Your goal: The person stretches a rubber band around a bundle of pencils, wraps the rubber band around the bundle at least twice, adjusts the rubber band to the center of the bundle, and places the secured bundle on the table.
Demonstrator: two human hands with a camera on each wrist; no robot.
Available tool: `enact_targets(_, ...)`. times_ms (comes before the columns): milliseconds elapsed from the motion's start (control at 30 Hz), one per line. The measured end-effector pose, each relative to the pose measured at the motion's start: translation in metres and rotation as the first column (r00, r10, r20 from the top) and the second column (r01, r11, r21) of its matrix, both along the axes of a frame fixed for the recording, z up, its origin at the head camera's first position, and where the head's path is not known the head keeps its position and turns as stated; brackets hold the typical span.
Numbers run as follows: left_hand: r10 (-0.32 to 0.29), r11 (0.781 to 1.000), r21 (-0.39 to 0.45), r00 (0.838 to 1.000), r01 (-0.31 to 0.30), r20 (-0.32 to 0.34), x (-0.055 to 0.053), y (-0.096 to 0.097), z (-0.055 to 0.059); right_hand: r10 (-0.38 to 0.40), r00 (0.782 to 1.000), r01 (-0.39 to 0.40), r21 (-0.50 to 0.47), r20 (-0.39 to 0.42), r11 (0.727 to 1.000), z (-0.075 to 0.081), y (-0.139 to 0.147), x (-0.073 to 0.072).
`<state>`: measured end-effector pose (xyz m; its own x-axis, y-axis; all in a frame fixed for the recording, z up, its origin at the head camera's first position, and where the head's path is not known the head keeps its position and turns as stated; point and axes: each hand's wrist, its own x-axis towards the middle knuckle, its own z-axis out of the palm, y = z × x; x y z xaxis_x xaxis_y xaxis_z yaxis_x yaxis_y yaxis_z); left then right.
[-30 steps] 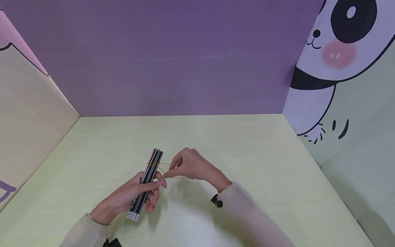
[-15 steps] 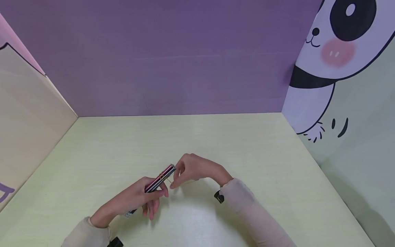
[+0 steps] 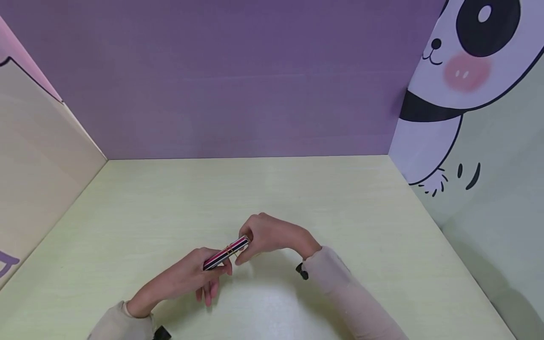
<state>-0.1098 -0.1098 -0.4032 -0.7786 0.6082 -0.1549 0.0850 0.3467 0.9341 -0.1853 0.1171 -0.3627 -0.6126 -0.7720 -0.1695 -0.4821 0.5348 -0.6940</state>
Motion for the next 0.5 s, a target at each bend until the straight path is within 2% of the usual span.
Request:
enact_targets(267,0.005,0.999,-0.046,1.000,-0.004,0.004,0.002,0.000,-0.001,0.005,0.994,0.001,0.052,-0.105,0.999,0.006,-0.005,0.012)
enact_targets(500,0.032,0.997,-0.066,0.999,-0.033,-0.025,0.004,-0.001,0.001,0.004,0.965,0.023,0.097,-0.264,0.995,0.014,-0.010,0.024)
